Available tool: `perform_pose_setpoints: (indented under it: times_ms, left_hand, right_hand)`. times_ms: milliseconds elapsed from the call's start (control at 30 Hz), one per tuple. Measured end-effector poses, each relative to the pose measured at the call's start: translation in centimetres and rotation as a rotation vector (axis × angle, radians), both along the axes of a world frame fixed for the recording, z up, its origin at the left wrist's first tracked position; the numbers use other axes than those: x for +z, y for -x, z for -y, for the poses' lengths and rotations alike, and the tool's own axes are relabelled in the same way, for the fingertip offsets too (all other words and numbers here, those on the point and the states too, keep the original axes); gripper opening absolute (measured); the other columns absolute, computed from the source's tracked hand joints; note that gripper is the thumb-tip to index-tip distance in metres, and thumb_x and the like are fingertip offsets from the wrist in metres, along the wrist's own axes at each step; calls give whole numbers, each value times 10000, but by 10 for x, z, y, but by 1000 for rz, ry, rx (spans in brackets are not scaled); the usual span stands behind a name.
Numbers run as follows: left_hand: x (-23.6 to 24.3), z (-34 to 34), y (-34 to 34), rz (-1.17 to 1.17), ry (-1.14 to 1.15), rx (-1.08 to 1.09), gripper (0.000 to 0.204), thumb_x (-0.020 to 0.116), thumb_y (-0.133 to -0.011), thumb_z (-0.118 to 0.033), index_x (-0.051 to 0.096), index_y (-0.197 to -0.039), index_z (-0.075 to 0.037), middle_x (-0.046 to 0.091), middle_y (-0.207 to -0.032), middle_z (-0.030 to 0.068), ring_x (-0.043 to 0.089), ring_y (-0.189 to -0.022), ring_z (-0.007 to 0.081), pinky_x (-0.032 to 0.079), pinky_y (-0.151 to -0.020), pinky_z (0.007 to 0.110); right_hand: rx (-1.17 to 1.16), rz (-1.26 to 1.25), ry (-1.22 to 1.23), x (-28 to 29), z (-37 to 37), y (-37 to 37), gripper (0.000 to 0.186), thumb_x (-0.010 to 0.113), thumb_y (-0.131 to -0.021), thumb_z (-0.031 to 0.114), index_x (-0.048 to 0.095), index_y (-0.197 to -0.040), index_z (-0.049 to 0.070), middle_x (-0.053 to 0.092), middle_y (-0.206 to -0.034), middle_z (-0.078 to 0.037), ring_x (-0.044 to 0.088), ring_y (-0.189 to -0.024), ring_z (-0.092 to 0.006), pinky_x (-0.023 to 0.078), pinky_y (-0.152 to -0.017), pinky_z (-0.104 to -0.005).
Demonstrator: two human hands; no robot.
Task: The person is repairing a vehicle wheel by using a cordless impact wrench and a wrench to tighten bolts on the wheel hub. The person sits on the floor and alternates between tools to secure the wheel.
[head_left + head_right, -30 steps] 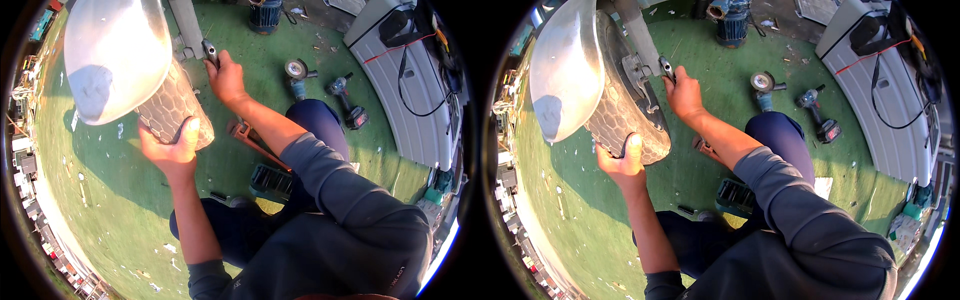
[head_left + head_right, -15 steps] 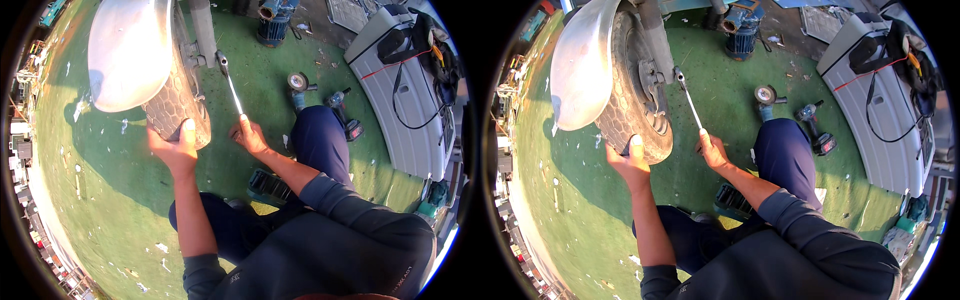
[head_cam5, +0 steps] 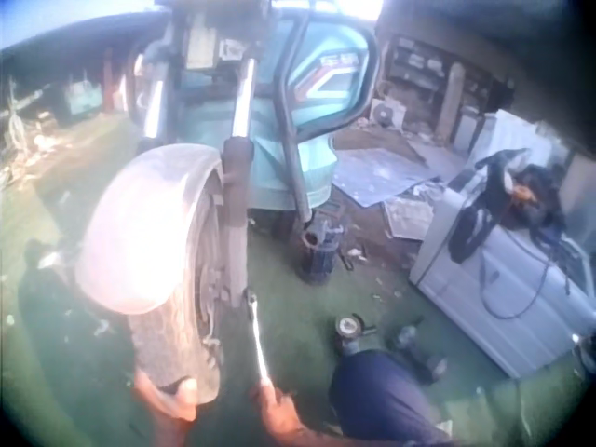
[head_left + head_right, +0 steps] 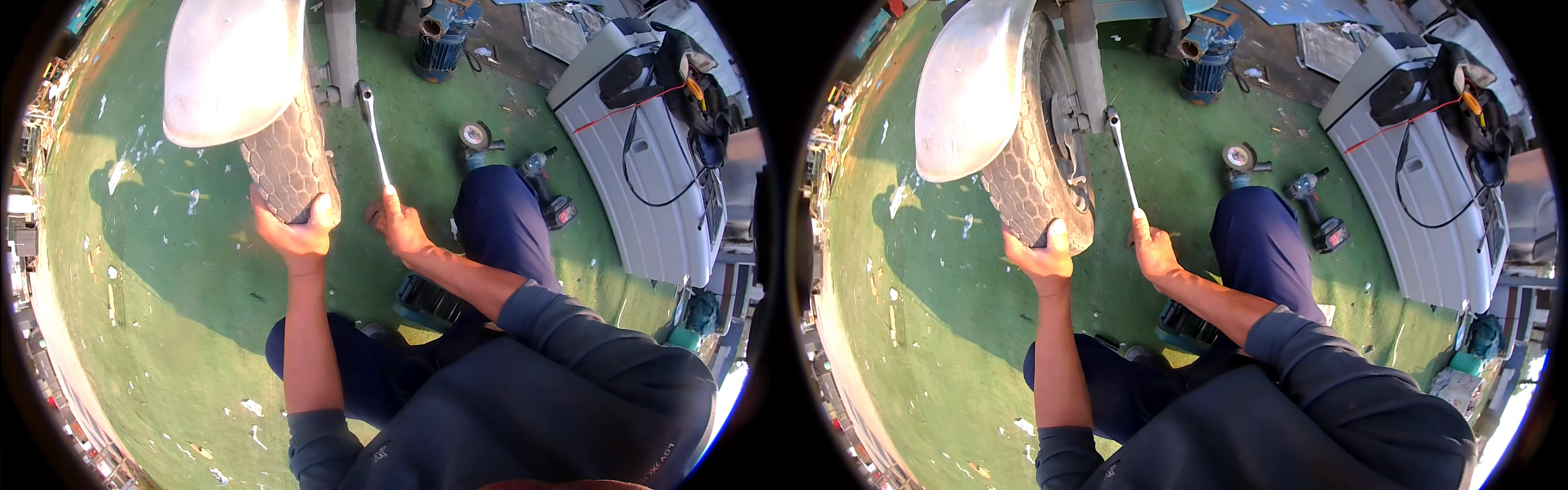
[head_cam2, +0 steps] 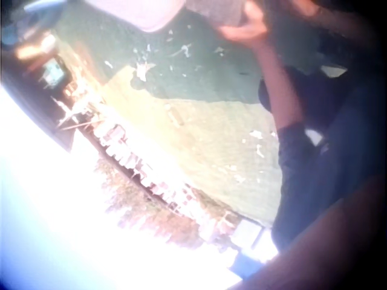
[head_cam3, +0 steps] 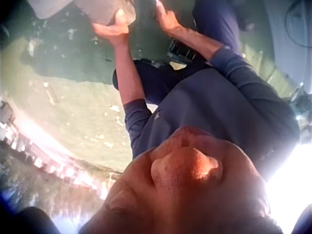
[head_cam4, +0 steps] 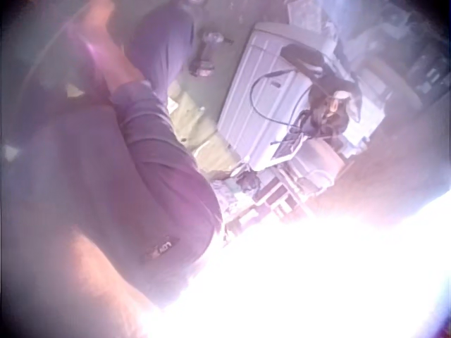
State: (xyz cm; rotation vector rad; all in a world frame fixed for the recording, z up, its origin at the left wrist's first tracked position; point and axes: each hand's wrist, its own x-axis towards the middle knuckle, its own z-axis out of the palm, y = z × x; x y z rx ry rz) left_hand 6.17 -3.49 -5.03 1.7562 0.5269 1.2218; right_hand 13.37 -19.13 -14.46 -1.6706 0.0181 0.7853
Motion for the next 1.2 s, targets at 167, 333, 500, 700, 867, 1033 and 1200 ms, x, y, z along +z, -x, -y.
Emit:
perform_pose_setpoints:
  times_ms: [167,333,500,700,867,1033,1200]
  left_hand:
    - [6,-14,8,8,46,-59,843,830,-719,-294,455,-1363,100,606,-1227,184,614,-1112,290,482,-994,406]
    - [34,-8,2,8,212,-147,792,821,-730,-255,473,-1353,87,606,-1229,156,611,-1111,251,485,-989,386]
    - [30,-10,2,10,194,-87,766,821,-728,-258,495,-1333,79,618,-1205,133,621,-1076,226,501,-955,364]
    - [27,-12,2,-59,178,-61,774,826,-717,-261,496,-1333,74,617,-1208,131,618,-1077,218,501,-954,358]
    - [30,-8,-1,-86,178,-60,797,834,-703,-250,489,-1346,71,612,-1219,131,616,-1094,219,501,-957,356]
    - [29,4,-10,-59,122,-37,806,842,-689,-203,479,-1356,68,608,-1227,126,621,-1091,215,503,-958,349]
    - [32,14,-8,-140,258,-56,788,846,-674,-145,486,-1344,61,610,-1218,118,622,-1075,206,505,-951,344]
  right_hand:
    - [15,98,-40,-6,-4,4,791,336,-1004,725,516,-625,54,473,-558,-16,428,-480,-103,342,-451,-288]
    - [161,168,29,-33,-9,-14,721,421,-1023,642,568,-720,4,520,-624,-61,519,-641,-182,443,-632,-366]
    - [-80,446,-64,9,-76,-66,470,542,-1044,378,514,-1272,-32,621,-736,-139,603,-660,-252,498,-656,-414]
    - [-86,735,75,41,-103,-101,219,534,-1010,168,487,-1143,0,669,-879,-305,637,-828,-530,499,-703,-578]
    - [-88,827,175,31,-105,-109,206,538,-1020,179,417,-1007,13,652,-823,-317,627,-777,-542,483,-656,-606]
    - [-107,755,192,38,-114,-104,197,547,-1014,157,414,-997,13,641,-796,-316,624,-761,-539,477,-646,-606]
    - [-164,780,91,22,-116,-111,188,558,-1011,145,417,-1027,22,644,-801,-303,624,-771,-535,476,-642,-592]
